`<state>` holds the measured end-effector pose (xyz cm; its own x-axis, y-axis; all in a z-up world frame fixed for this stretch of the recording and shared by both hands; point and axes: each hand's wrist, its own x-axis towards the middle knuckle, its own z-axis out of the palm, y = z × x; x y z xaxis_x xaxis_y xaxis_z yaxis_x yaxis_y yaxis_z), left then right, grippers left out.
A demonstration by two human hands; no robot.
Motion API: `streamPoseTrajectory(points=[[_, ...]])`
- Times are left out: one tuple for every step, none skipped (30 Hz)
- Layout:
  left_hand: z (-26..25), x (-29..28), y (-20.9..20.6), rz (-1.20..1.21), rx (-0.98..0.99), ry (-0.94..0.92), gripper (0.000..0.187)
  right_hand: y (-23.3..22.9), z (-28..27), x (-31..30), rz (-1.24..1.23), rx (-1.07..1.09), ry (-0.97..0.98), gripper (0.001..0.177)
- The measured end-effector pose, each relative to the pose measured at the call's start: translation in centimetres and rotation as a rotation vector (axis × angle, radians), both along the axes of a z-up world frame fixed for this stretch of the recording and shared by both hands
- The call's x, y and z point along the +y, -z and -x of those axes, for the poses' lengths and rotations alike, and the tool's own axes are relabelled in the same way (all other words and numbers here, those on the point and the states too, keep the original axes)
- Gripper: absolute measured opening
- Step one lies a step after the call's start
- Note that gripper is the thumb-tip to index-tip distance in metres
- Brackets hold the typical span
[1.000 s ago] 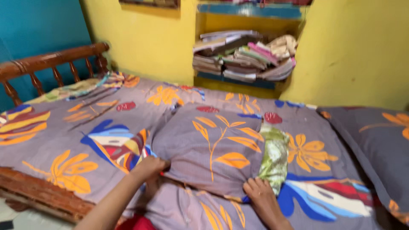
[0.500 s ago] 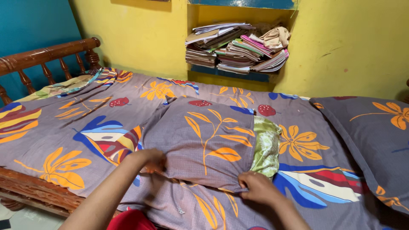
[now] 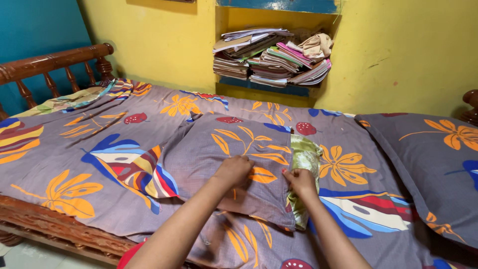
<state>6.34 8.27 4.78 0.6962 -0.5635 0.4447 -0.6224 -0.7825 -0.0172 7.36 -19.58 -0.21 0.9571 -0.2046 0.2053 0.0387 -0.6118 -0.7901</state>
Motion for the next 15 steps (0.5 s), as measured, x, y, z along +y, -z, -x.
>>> streamPoseTrajectory(points=[[0.4, -0.2, -0.2, 0.007, 0.017, -0.008, 0.019, 0.8, -0.1, 0.0, -0.024, 0.000, 0.005, 0.038], [0.6, -0.3, -0.7, 0.015, 0.033, -0.016, 0.020, 1.1, -0.2, -0.2, 0.019, -0.023, 0.047, 0.040], [0.8, -0.3, -1.4, 0.024, 0.049, -0.022, 0.020, 1.2, -0.3, -0.5, 0.064, -0.047, 0.090, 0.043], [0.9, -0.1, -2.1, 0.030, 0.070, -0.001, 0.020, 1.2, -0.2, -0.7, 0.109, -0.071, 0.132, 0.045], [0.8, 0.0, -3.0, 0.038, 0.089, 0.025, 0.021, 1.2, 0.2, -1.0, 0.087, -0.066, 0.122, 0.045], [0.8, 0.1, -3.7, 0.045, 0.107, 0.050, 0.022, 1.1, 1.0, -1.3, 0.065, -0.062, 0.112, 0.044], [0.8, 0.1, -4.2, 0.057, 0.072, 0.062, 0.021, 0.8, 1.6, -1.6, 0.044, -0.061, 0.101, 0.043], [0.8, 0.1, -4.7, 0.068, 0.038, 0.074, 0.020, 0.5, 2.3, -1.9, 0.010, -0.077, 0.120, 0.039], [0.7, 0.0, -4.9, 0.081, 0.005, 0.086, 0.019, 0.2, 3.0, -2.2, -0.023, -0.091, 0.139, 0.036], [0.6, -0.3, -5.0, 0.095, -0.029, 0.075, 0.018, 0.0, 3.6, -2.3, -0.056, -0.106, 0.157, 0.033], [0.4, -1.0, -5.0, 0.109, -0.060, 0.065, 0.017, -0.1, 4.2, -2.4, -0.053, -0.105, 0.162, 0.034], [0.2, -1.8, -4.8, 0.123, -0.090, 0.056, 0.016, 0.1, 4.8, -2.2, -0.050, -0.105, 0.166, 0.035], [0.2, -2.9, -4.5, 0.131, -0.077, 0.025, 0.015, 0.5, 5.6, -1.9, -0.049, -0.102, 0.173, 0.037], [0.4, -4.3, -4.1, 0.138, -0.064, -0.005, 0.015, 1.1, 6.4, -1.6, -0.016, -0.113, 0.155, 0.037], [0.5, -5.8, -4.0, 0.146, -0.053, -0.036, 0.015, 1.8, 7.2, -1.2, 0.018, -0.126, 0.137, 0.037]])
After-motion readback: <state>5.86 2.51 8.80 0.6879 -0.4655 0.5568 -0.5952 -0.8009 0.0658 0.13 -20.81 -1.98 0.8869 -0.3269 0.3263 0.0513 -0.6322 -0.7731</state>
